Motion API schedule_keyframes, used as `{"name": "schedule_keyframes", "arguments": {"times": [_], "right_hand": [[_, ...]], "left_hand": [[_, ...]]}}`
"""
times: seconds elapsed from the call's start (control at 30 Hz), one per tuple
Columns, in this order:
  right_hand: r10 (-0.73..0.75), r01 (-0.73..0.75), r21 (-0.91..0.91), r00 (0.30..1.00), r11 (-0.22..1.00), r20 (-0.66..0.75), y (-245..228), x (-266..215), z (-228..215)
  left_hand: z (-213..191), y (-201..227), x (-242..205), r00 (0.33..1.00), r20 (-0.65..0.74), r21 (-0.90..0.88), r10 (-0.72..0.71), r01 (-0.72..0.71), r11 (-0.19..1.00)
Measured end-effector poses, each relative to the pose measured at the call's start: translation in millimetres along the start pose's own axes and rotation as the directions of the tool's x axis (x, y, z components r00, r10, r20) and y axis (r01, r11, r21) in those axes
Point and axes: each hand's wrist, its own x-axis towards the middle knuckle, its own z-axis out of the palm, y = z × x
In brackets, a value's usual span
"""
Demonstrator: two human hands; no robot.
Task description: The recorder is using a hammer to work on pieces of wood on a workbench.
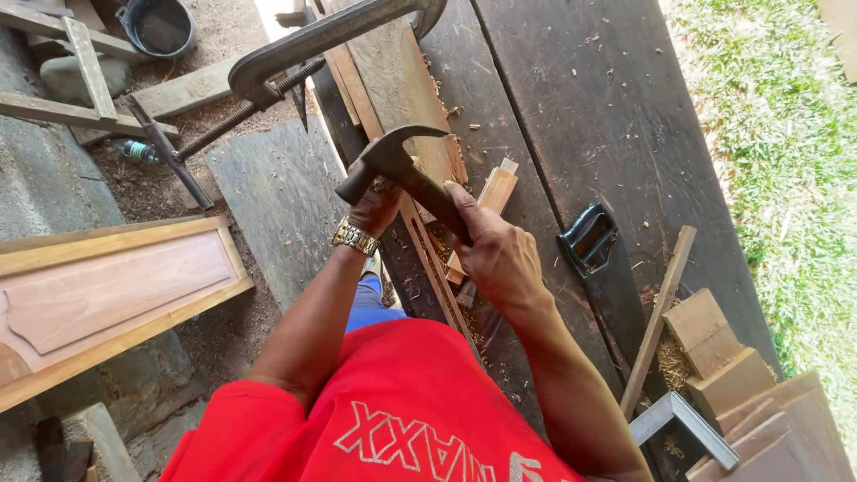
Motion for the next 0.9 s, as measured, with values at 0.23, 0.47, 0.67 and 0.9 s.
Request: {"name": "schedule_keyframes", "arguments": {"times": [0.23,0.47,0.67,0.9], "right_hand": [[0.033,-0.032,0.036,0.999,0.999,-0.024,11,-10,-5],[0.014,0.001,0.092,0.988,0.996,-0.154,11,-23,-12],[0.038,-0.019,0.113,0.986,0.993,-0.165,14,-31,-12],[0.056,-0.031,0.131,0.981,0.991,-0.186,18,-37,-17]], "left_hand": [[-4,-5,6,0.933,-0.128,-0.004,0.336,-0.339,0.941],[10,-72,21,0.995,0.0,-0.87,-0.095,0.047,0.491],[0,-54,25,0.979,0.175,-0.881,-0.106,0.204,0.427],[2,-51,9,0.966,0.177,-0.89,-0.187,0.238,0.388]]}}
